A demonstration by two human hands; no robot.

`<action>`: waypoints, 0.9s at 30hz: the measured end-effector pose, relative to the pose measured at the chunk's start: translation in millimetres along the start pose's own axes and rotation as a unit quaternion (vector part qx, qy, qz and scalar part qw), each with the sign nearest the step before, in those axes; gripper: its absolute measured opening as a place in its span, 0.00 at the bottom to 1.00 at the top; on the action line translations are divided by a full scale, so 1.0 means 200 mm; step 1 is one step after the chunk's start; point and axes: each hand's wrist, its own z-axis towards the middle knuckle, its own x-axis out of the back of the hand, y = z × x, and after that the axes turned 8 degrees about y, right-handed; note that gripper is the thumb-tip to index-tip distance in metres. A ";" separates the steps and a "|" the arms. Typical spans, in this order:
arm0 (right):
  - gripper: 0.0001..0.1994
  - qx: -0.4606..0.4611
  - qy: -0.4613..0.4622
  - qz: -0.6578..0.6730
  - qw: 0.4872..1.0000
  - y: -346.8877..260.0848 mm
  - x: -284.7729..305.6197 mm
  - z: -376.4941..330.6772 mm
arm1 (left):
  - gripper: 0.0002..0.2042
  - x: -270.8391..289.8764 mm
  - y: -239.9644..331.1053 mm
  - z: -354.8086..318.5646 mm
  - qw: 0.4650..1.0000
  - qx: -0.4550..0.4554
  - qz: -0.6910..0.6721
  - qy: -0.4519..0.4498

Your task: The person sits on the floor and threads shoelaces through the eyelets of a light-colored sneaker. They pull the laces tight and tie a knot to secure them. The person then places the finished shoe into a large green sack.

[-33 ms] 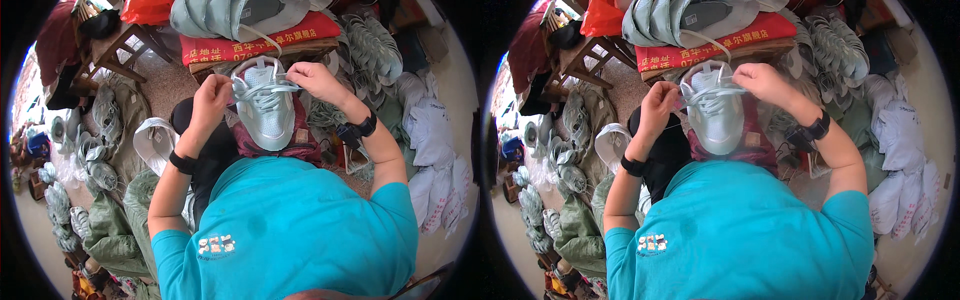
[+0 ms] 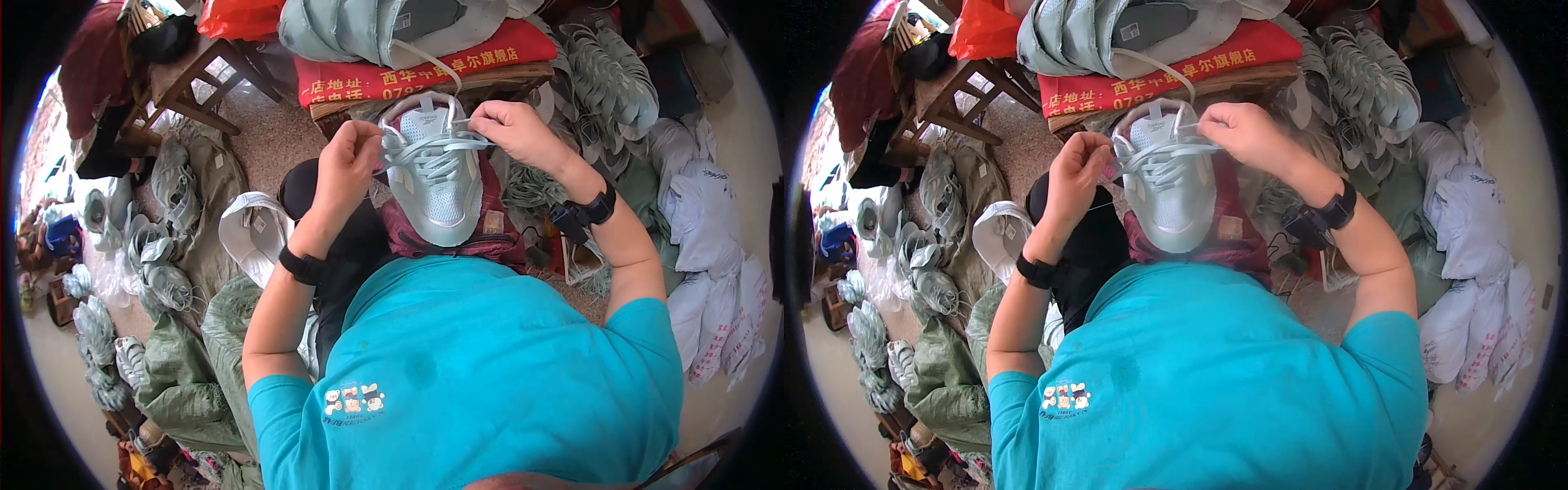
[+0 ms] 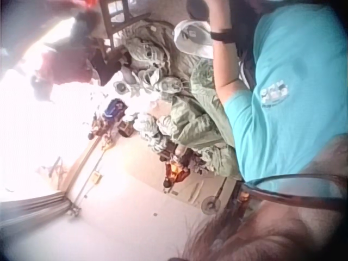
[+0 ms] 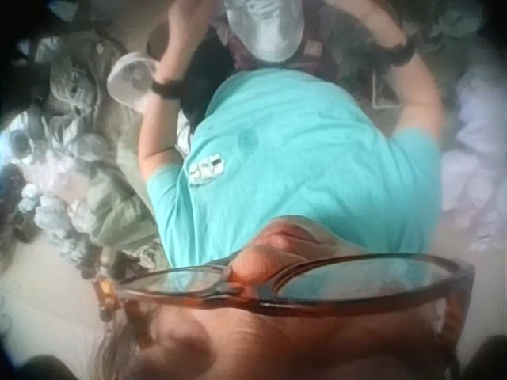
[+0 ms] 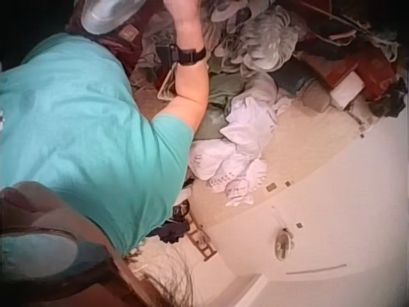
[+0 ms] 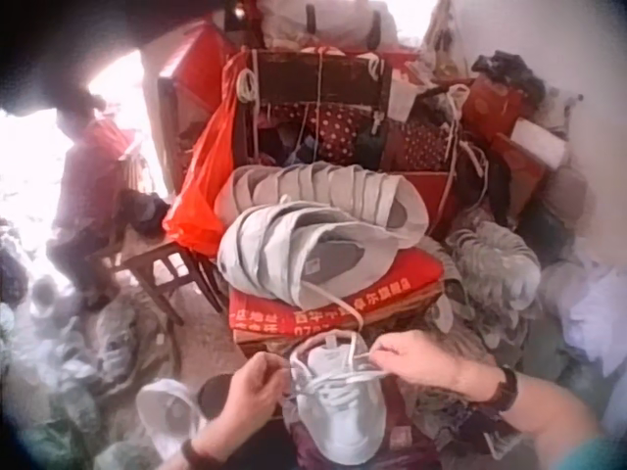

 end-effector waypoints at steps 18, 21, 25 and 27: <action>0.12 0.043 -0.003 -0.143 0.989 -0.10 0.03 0.03 | 0.09 -0.05 0.02 0.02 0.961 0.170 -0.214 -0.048; 0.09 0.067 0.009 -0.189 0.980 -0.14 0.01 0.02 | 0.09 -0.09 0.00 0.03 0.984 0.092 -0.149 -0.026; 0.05 0.289 0.032 -0.386 0.875 -0.16 -0.03 0.04 | 0.10 -0.10 0.06 0.04 0.993 -0.040 0.096 -0.060; 0.05 0.352 0.013 -0.466 0.812 -0.21 -0.07 0.07 | 0.11 -0.06 0.09 0.06 0.985 -0.036 0.137 -0.098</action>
